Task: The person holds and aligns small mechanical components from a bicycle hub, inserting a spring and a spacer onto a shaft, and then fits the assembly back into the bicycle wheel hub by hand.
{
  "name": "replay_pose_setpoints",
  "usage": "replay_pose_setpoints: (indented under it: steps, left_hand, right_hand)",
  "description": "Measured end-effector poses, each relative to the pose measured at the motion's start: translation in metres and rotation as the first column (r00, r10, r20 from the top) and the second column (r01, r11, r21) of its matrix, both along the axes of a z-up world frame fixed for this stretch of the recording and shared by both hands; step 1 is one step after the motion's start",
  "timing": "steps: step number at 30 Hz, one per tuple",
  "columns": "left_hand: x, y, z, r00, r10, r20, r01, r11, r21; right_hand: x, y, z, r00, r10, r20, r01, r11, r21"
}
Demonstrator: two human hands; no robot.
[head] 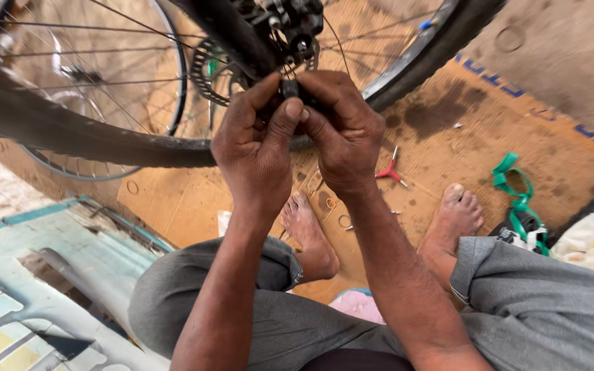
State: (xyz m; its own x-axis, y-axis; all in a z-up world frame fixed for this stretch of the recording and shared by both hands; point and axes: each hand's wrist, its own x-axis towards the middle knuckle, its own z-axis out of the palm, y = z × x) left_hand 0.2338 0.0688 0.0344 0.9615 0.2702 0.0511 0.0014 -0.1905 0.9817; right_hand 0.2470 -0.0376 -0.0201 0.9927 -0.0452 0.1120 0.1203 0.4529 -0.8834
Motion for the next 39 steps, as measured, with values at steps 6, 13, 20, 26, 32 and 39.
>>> replay_pose_setpoints:
  steps: [6, 13, 20, 26, 32, 39]
  left_hand:
    - [0.006, -0.010, -0.006, 1.000, -0.015, -0.010, 0.018, 0.883, 0.470]
    - [0.001, -0.011, -0.019, 0.997, -0.074, -0.034, 0.081, 0.870, 0.487]
    - [-0.001, -0.020, -0.023, 0.998, -0.019, 0.059, -0.005, 0.926, 0.376]
    - [0.025, -0.025, -0.022, 0.974, 0.035, 0.222, -0.110, 0.936, 0.333]
    - [0.028, -0.029, -0.028, 0.972, 0.083, 0.222, -0.166, 0.905, 0.393]
    - [0.029, -0.032, -0.027, 0.980, 0.080, 0.182, -0.152, 0.891, 0.428]
  right_hand:
    - [0.001, 0.006, -0.021, 0.988, 0.016, -0.152, 0.021, 0.970, 0.241]
    - [-0.010, 0.012, -0.042, 0.980, -0.012, -0.198, 0.092, 0.912, 0.400]
    - [-0.006, 0.011, -0.040, 0.986, -0.107, -0.132, 0.138, 0.958, 0.253]
    - [0.013, 0.016, -0.060, 0.978, -0.204, 0.050, 0.188, 0.954, 0.234]
    - [0.020, 0.017, -0.048, 0.989, -0.141, -0.044, 0.148, 0.959, 0.241]
    - [0.023, 0.017, -0.039, 0.995, -0.088, -0.052, 0.100, 0.954, 0.282]
